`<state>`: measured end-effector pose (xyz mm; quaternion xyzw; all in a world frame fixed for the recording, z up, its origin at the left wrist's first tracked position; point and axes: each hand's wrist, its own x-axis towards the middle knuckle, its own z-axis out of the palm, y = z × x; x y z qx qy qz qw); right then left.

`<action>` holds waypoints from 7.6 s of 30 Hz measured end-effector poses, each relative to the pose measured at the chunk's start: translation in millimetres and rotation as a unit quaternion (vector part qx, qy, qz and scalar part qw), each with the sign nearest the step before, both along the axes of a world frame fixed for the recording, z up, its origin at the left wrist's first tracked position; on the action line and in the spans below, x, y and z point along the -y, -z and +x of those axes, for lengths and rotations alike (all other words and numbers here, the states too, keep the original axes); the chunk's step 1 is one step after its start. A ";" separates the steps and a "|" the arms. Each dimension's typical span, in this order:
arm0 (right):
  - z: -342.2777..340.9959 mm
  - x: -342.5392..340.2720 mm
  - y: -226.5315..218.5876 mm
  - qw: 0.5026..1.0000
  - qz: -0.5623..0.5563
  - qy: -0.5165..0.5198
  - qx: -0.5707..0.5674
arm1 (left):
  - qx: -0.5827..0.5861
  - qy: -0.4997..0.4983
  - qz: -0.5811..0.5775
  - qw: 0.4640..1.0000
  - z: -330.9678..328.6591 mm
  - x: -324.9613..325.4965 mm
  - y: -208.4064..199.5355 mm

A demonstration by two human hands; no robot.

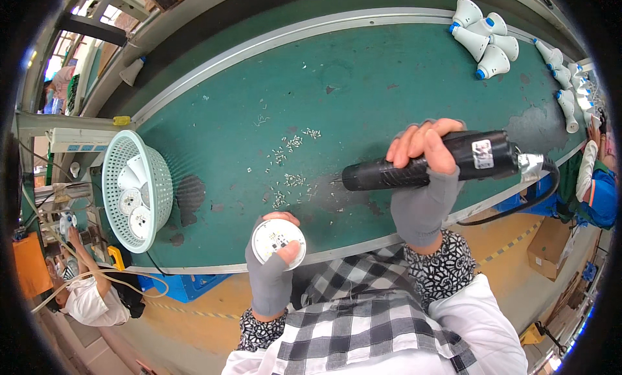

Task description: The person assembles LED light bulbs by fitting LED circuit boards onto the bulb housings and driving screws into them using an electric screwdriver, placing the assembled bulbs on the conveyor belt.

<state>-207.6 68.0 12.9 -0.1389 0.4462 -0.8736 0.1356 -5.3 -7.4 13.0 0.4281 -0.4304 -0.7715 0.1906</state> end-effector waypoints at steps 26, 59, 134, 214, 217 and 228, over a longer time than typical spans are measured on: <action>-4.5 -42.4 -34.8 0.994 -0.074 -0.085 -0.014 | 0.126 0.291 -0.642 0.698 -33.4 -12.0 3.9; -7.8 -51.0 -38.1 0.990 -0.110 -0.051 0.075 | 0.002 0.307 -0.338 0.889 -24.1 -12.3 12.1; 17.6 -42.8 -59.1 0.972 -0.068 -0.210 -0.085 | 0.077 0.151 -0.173 0.970 -42.3 -36.2 10.2; -9.0 -5.9 3.0 0.998 0.033 0.003 0.049 | 0.002 0.101 -0.093 0.991 -4.5 -10.2 7.8; -11.4 -13.7 -7.9 0.996 -0.006 -0.007 0.088 | 0.021 0.166 -0.172 0.971 -6.3 -7.1 6.2; -17.3 -38.2 -28.0 0.981 -0.066 0.013 0.180 | -0.004 0.286 -0.346 0.893 -19.6 -18.7 -1.7</action>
